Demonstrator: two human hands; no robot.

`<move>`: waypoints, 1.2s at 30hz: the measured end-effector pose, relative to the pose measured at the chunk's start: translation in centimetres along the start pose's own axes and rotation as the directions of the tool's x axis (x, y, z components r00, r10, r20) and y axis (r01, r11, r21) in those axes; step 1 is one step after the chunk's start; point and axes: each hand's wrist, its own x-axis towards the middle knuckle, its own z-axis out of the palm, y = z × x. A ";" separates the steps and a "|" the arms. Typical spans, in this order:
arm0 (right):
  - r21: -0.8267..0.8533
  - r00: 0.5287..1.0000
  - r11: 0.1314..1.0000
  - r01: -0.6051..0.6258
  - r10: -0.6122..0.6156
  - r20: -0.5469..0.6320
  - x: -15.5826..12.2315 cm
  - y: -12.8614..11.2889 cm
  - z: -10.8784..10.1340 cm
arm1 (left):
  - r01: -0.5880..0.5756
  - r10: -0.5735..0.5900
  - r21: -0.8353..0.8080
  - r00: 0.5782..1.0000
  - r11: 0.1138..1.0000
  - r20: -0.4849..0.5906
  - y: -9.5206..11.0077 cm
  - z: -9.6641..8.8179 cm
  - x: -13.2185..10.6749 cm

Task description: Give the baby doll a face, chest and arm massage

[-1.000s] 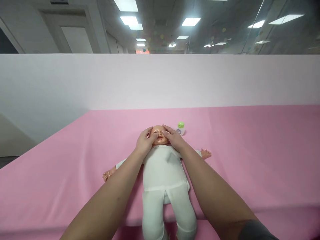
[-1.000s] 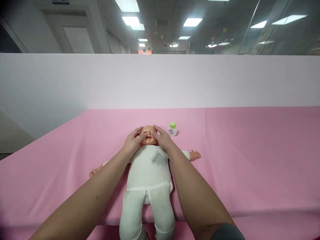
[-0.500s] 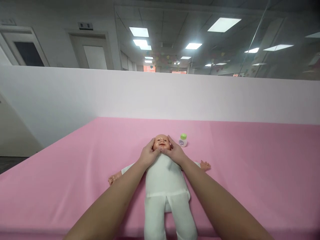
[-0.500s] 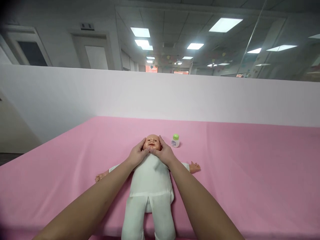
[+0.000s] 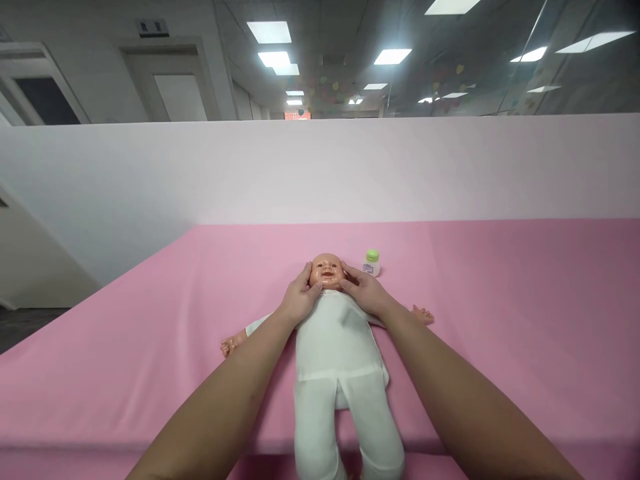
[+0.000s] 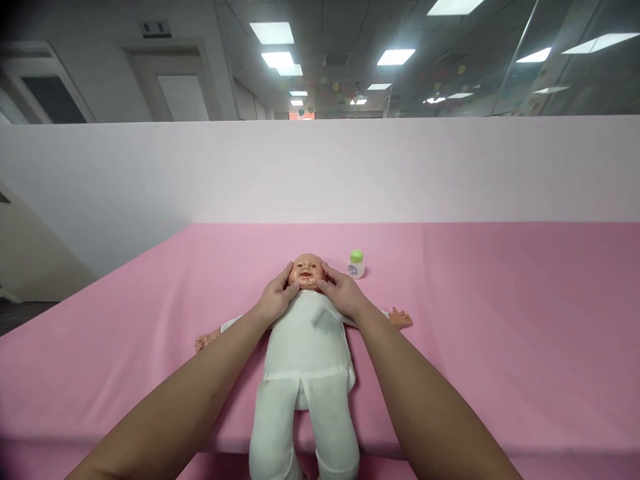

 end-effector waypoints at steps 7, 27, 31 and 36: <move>0.072 0.998 0.997 0.024 -0.020 -0.060 -0.2 0.2 1.3 | -0.070 0.090 0.248 0.993 0.966 -0.074 0.3 0.7 -0.9; 0.049 0.989 0.997 0.059 -0.051 -0.139 0.7 1.4 1.9 | 0.042 0.032 0.433 0.986 0.900 -0.161 4.8 1.3 -3.9; -0.007 0.987 0.999 -0.035 0.034 -0.156 0.5 0.7 1.7 | -0.081 0.183 0.426 0.962 0.901 -0.205 8.4 1.8 -9.7; -0.166 0.974 0.978 -0.124 0.087 -0.211 0.1 -0.4 1.4 | -0.421 0.527 0.420 0.831 0.804 -0.177 11.1 3.5 -19.7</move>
